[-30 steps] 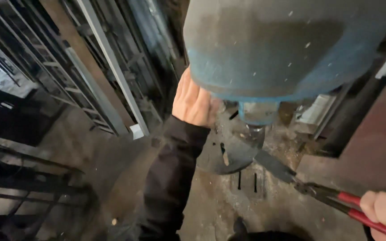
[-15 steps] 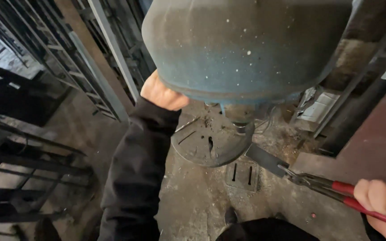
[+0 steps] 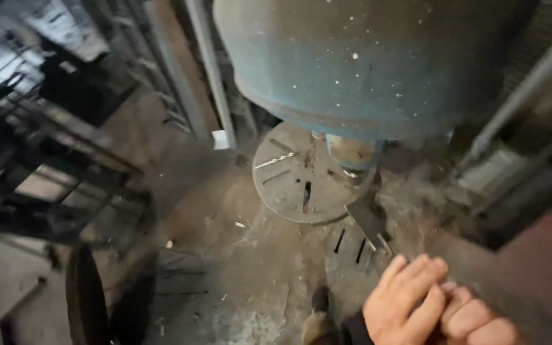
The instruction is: The person clamps a small metal plate with locking pliers and drills holes into it using a bench drill press, repositioning the plate between holes. They pick up and insert a drill bit, apply liquid from a squeeze bottle onto the workpiece, and handle small fasteners near the machine at the end.
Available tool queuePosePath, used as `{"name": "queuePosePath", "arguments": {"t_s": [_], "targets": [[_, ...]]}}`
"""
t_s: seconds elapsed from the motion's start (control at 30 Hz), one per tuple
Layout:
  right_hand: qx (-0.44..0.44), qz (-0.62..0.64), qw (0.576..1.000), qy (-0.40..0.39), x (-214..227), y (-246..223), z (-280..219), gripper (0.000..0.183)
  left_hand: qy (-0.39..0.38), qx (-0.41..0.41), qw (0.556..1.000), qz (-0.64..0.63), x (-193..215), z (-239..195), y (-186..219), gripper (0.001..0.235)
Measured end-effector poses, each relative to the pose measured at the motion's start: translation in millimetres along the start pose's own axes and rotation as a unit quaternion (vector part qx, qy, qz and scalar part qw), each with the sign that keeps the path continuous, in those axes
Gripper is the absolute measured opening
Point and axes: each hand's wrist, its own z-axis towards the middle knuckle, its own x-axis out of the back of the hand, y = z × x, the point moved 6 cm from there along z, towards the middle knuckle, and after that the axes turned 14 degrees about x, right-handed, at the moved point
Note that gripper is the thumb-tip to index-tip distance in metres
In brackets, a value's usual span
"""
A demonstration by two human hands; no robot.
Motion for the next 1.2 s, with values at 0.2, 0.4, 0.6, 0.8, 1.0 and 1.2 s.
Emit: {"name": "queuePosePath", "arguments": {"t_s": [0.2,0.4,0.6,0.8,1.0,1.2], "targets": [[0.029,-0.223,0.973,0.060,-38,-34,101,0.040,0.069,0.075,0.993,0.066,-32,9,15,0.014],[0.044,-0.283,0.956,-0.063,-66,-26,125,0.061,0.117,0.115,0.986,0.013,-60,-13,-19,0.025],[-0.013,-0.309,0.942,-0.131,-94,-26,167,0.070,0.209,0.140,0.968,0.021,-68,-31,-51,0.027],[0.023,-0.311,0.927,-0.209,-92,-30,207,0.075,0.279,0.111,0.953,-0.042,-55,-22,-43,0.013],[-0.053,-0.232,0.943,-0.232,-79,-19,219,0.059,0.289,0.165,0.943,0.022,-71,-29,-47,0.020],[0.012,-0.109,0.960,-0.257,-5,14,161,0.053,0.342,0.140,0.925,-0.087,-84,-13,-51,0.028]]}}
